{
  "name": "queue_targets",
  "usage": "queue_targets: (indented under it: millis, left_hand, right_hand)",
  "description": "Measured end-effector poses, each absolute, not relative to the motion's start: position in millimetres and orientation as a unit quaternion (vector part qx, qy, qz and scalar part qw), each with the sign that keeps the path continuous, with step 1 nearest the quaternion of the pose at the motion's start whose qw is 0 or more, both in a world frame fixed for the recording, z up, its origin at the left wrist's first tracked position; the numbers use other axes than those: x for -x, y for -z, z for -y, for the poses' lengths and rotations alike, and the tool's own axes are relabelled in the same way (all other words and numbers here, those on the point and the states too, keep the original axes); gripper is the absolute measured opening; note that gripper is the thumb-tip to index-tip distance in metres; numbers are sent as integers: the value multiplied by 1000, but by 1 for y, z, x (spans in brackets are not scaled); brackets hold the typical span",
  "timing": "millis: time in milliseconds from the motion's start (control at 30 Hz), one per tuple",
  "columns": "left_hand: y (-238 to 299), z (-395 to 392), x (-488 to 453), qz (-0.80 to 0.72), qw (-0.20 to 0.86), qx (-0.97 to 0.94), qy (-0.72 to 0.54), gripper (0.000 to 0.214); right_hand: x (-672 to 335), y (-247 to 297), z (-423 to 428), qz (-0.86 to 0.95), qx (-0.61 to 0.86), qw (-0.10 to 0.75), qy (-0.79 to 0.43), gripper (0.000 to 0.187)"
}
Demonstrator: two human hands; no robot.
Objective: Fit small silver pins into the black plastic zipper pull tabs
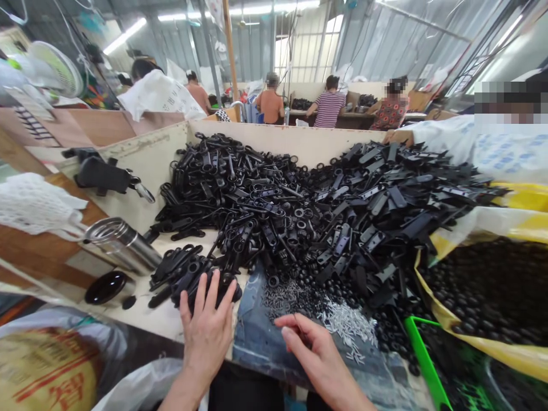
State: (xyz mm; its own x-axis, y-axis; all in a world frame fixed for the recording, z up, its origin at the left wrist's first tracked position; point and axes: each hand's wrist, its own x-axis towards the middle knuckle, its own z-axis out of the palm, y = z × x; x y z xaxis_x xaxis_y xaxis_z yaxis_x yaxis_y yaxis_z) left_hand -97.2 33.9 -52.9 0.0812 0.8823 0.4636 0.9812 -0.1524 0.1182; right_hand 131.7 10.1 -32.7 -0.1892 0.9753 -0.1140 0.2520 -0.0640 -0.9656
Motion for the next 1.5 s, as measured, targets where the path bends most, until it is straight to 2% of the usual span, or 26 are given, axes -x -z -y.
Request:
queue_targets:
  millis: [200,367,433,600,700,833,1033,1300,1400,1500]
  left_hand:
    - [54,-40,110,647,117,724,210,48]
    - [58,-33,114,656,119,712,221,48]
    - [56,-32,112,665,126,704,215,46]
    - [42,-38,96,652,139,707,236,44]
    - [29,-56,83,580,122,768,242,41]
    - [18,-98,63,459,142,865,144,54]
    - [23,-141,54,371,143,909,122,33]
    - [9,-147,70,315,52,918,235,19]
    - [-2,-130,61,341,-1,889,305,17]
    - [-9,-95,42,412,-102,838,343,11]
  right_hand:
    - [-131,24,-51,727,525,330,-295,24]
    - [-121,17,-84,792,577,169,-102,18]
    - [-113,17,-91,792,591,135,-73,18]
    - [-113,19,-95,791,594,131,-66,11]
    - [-131,19,-88,778,594,182,-92,16]
    - [-161,22,-70,727,588,305,-181,18]
    - [-183,33,-38,696,579,358,-230,22]
    - [-183,37,-23,645,574,408,-297,21]
    - [-180,36,-16,593,569,451,-348,23]
    - [-178,31,-5,519,554,504,-412,33]
